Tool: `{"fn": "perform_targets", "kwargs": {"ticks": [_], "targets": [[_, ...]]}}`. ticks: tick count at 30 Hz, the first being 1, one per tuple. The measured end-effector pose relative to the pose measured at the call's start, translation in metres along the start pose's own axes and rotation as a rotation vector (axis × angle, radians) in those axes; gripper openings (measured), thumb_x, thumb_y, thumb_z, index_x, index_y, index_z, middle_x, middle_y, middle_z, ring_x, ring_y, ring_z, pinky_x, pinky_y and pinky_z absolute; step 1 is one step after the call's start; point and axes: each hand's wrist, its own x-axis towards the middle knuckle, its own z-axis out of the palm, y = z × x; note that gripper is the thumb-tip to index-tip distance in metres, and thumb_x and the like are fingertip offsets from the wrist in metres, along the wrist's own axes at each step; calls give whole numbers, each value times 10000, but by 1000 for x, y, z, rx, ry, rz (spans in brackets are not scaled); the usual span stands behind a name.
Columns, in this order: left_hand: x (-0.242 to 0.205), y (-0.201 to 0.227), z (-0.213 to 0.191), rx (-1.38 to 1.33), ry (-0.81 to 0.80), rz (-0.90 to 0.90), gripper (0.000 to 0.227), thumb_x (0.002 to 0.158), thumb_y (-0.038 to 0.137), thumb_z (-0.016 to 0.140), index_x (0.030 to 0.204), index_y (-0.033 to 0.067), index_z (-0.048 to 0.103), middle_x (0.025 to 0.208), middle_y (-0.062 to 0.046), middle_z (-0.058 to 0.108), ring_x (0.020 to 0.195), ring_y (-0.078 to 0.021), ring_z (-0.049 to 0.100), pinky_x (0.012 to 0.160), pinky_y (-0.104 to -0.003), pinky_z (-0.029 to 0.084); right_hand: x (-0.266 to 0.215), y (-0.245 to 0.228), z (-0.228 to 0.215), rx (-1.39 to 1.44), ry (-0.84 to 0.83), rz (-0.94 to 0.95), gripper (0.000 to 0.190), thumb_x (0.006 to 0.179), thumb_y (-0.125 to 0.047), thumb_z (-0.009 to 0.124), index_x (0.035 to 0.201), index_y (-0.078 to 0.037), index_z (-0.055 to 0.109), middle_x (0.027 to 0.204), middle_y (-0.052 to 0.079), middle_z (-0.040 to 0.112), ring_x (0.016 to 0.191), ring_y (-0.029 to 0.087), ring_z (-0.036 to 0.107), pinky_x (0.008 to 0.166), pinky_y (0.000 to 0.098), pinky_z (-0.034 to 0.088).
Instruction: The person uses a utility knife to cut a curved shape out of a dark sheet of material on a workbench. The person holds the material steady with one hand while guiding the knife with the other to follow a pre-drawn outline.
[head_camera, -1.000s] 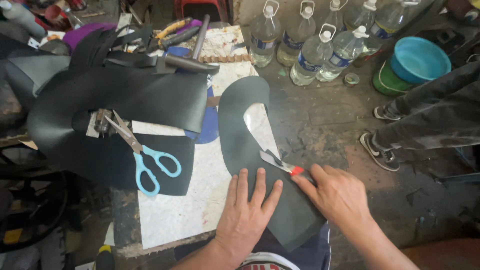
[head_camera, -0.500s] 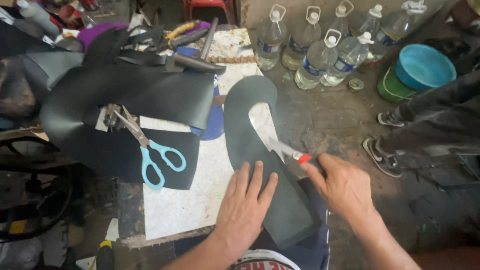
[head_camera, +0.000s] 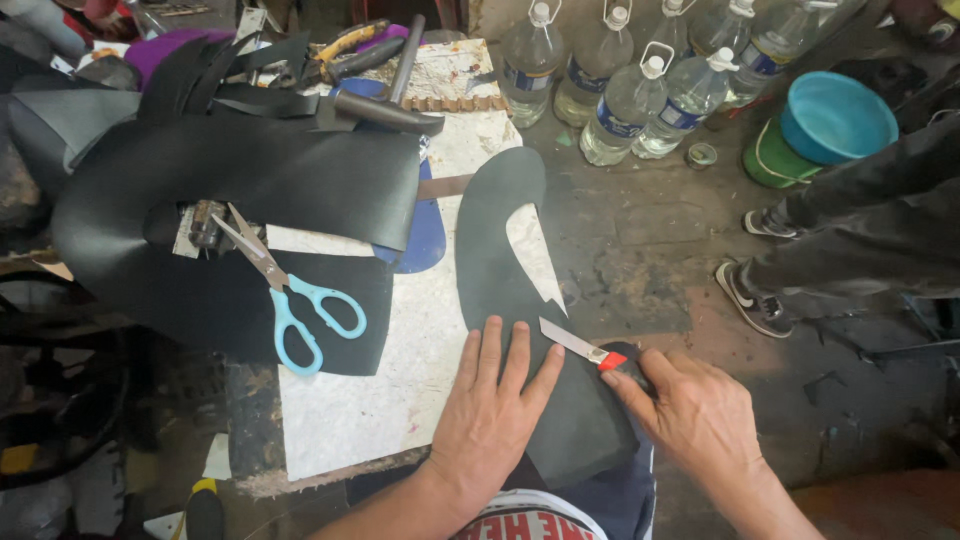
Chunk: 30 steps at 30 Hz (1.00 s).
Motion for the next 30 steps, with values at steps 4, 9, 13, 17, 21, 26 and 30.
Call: {"fn": "perform_targets", "kwargs": {"ticks": [4,9,13,17,21,26,30], "targets": [[0,-1,2,-4,-24,19,475,995,151,493,1467,172,546,1404,-263,533,1314,-537,480,1128,-607,394,12,-8,-6,-10,-36,-10,524,925,-709,556,750,-215,542,662,20,595,621,322,646,505,455,462],[-1,0,4,-14,4,5,456,997,146,483,1445,165,567,1387,-271,548,1284,-533,504,1118,-620,400,15,-15,-5,26,2,-23,511,932,-683,583,739,-212,536,636,23,605,609,288,639,517,429,479],[0,-2,2,-22,10,14,447,1008,145,447,1437,153,572,1388,-271,553,1282,-537,505,1115,-621,397,14,-12,-3,-56,37,-27,547,921,-732,554,727,-222,518,610,23,572,559,303,616,480,422,455],[0,0,3,-41,11,12,446,1001,139,451,1431,144,570,1379,-278,556,1277,-545,505,1107,-625,408,19,-15,-7,36,-11,-46,507,934,-681,576,757,-206,561,641,36,609,599,302,637,523,440,480],[0,-1,2,-43,24,19,442,1009,115,429,1425,126,579,1379,-291,551,1268,-564,498,1106,-640,407,8,-7,-1,-41,38,-32,539,923,-708,574,715,-215,516,611,30,568,557,320,613,474,444,444],[2,-1,2,-16,36,18,436,1003,100,471,1421,143,585,1365,-270,565,1253,-544,524,1091,-629,429,27,-17,-7,35,-4,-47,518,933,-693,567,751,-208,544,658,17,605,617,293,638,508,447,480],[2,-1,0,-47,39,8,441,986,114,494,1413,158,595,1374,-278,552,1259,-549,508,1076,-636,435,18,-11,-9,-7,49,-62,511,930,-692,581,734,-224,533,618,22,585,570,295,629,476,435,459]]}}
